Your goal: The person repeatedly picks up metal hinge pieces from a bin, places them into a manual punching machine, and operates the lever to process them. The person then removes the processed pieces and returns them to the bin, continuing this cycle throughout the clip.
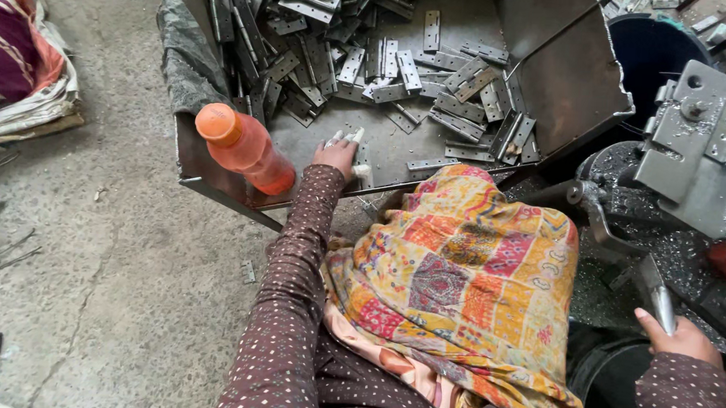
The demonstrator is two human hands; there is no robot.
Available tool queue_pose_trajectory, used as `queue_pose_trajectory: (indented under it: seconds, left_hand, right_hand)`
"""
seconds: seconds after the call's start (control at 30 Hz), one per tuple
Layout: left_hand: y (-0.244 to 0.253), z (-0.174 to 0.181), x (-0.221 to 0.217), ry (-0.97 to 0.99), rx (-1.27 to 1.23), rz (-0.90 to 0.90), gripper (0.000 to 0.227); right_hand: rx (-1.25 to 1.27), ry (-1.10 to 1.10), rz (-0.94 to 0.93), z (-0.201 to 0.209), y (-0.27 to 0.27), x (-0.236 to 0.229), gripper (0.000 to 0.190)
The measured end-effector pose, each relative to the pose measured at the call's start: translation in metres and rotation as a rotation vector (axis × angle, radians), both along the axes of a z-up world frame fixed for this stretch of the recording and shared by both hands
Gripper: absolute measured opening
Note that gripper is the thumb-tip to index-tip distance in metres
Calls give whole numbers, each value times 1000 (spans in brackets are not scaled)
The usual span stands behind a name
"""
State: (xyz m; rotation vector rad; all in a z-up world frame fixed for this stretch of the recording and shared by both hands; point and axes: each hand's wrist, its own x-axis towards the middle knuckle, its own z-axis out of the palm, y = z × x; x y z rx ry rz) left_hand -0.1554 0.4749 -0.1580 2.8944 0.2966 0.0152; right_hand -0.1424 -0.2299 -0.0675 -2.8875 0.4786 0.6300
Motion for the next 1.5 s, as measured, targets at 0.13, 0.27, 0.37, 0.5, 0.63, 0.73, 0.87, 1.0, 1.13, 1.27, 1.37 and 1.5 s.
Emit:
queue_pose_trajectory:
  seconds: [0.13,0.27,0.37,0.5,0.63,0.73,0.87,1.0,1.13,1.27,1.37,1.5]
  left_hand:
    - [-14,29,21,92,71,114,57]
    - [-12,61,20,105,-71,95,24]
    - [-9,72,10,80,-142,-7,27]
    - [-32,79,-6,24,-106,-172,31]
    - [-78,122,1,-35,-25,-188,24]
    - [-133,165,21,-261,-126,-290,22]
    - [-232,208,54,-524,-222,-538,26]
    - [-351,210,92,-770,-40,-710,24]
    - [-432,178,112,-543,177,-837,23]
    - [-464,151,117,-594,-115,-687,38]
    - [-472,141,115,-602,54,-543,45]
    - [-484,144,133,-567,40,-539,42]
  right_hand:
    - [-7,-29,-5,11,12,-2,60]
    - [21,-23,-72,16,18,-5,61]
    - [-8,-32,-30,19,22,-4,62]
    - [-2,-74,16,16,21,-8,64]
    - [-40,-160,50,3,21,-7,63]
    - [38,-168,-5,-4,19,-9,63]
    - [-48,-176,39,-10,27,-6,63]
    - [-5,-203,-42,-4,36,-13,59]
    - [9,-186,-63,4,45,-16,59]
    - [28,-130,-41,5,41,-12,63]
    - [119,-44,-35,0,37,-2,65]
    - [148,40,4,6,28,14,63]
